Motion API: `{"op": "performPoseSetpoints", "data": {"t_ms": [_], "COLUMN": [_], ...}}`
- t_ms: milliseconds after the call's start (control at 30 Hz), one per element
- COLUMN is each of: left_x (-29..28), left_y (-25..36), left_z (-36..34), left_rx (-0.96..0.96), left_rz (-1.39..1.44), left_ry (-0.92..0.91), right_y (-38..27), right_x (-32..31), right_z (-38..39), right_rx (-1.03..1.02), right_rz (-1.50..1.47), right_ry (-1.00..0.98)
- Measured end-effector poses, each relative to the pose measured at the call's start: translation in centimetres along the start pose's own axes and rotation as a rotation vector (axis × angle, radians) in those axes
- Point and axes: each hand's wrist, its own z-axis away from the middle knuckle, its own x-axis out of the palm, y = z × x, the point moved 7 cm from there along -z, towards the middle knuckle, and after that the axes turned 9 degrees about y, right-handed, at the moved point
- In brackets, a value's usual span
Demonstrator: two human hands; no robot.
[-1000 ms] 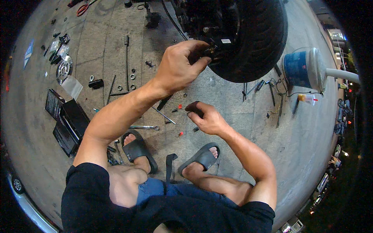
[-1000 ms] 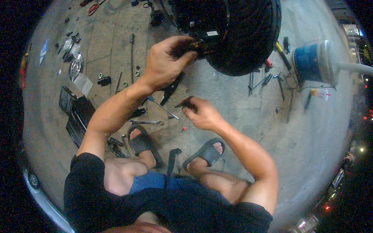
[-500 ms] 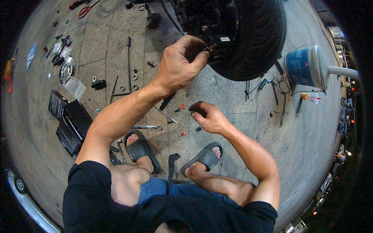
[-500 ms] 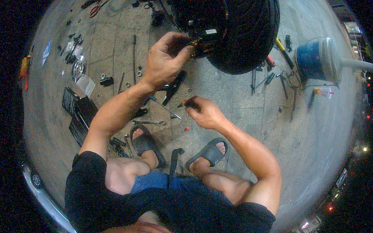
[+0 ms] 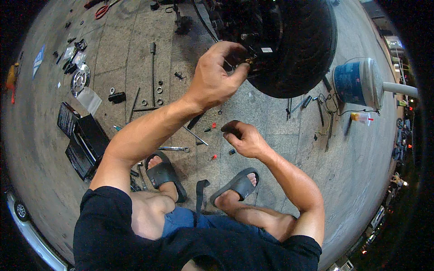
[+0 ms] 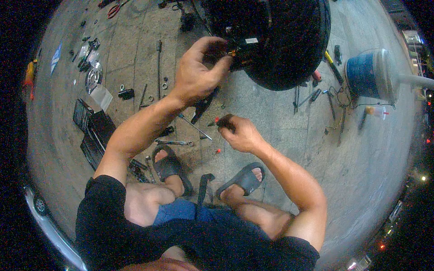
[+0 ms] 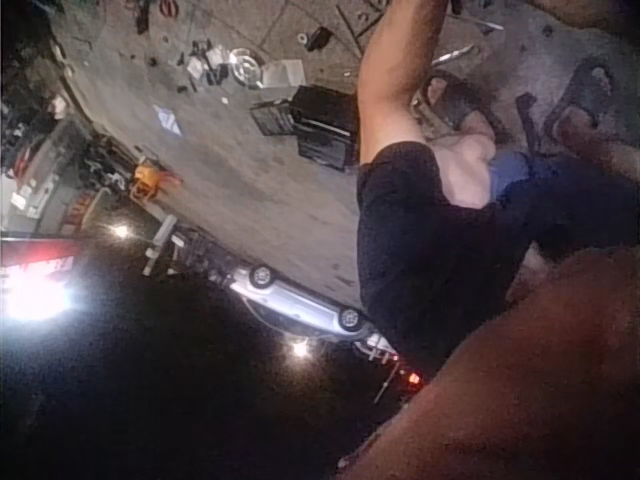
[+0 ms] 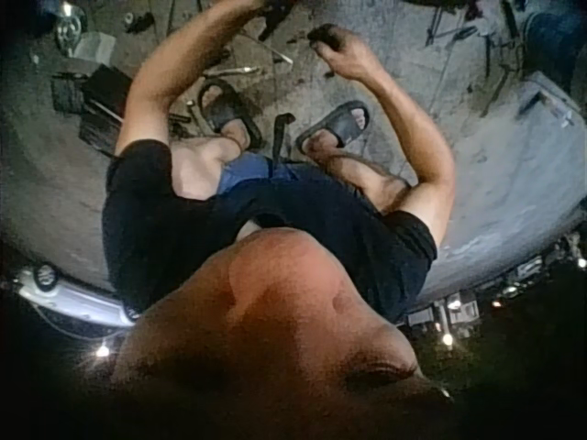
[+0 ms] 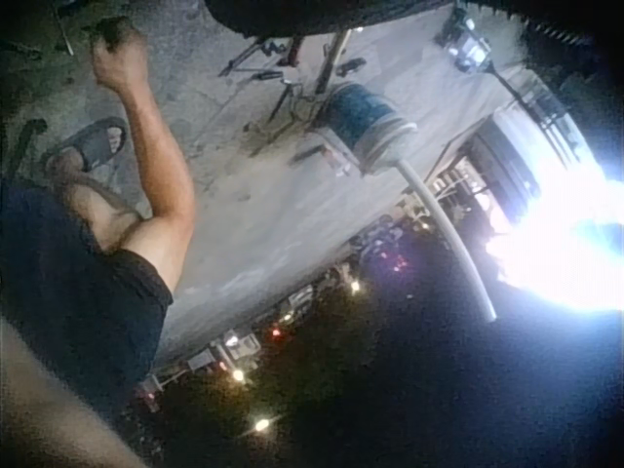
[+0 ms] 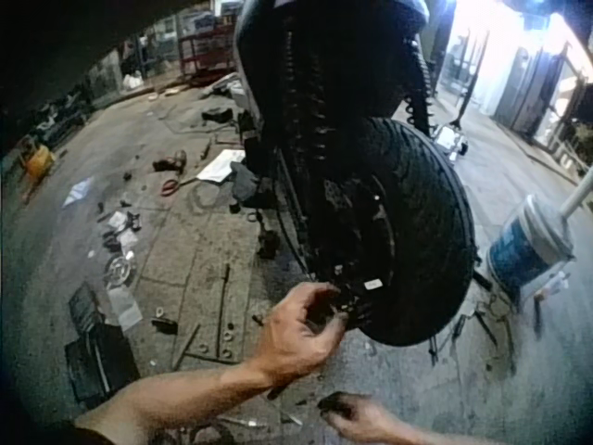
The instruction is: The person works on the rear wheel area of a motorcycle, handling brake components and fasteners. They use a wrench and other hand tools to tighten bolts and adjust parts near the brake caliper and disc.
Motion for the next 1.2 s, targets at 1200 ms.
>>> {"op": "performPoseSetpoints", "data": {"t_ms": [1200], "left_x": [2.6], "left_y": [-1.8], "left_z": [-0.8], "left_rx": [0.251], "left_rz": [-0.272], "left_ry": [-0.259], "right_y": [3.5], "right_x": [0.4], "right_z": [-0.4], "right_rx": [0.104], "right_rz": [-0.025], "right_ry": [0.033]}}
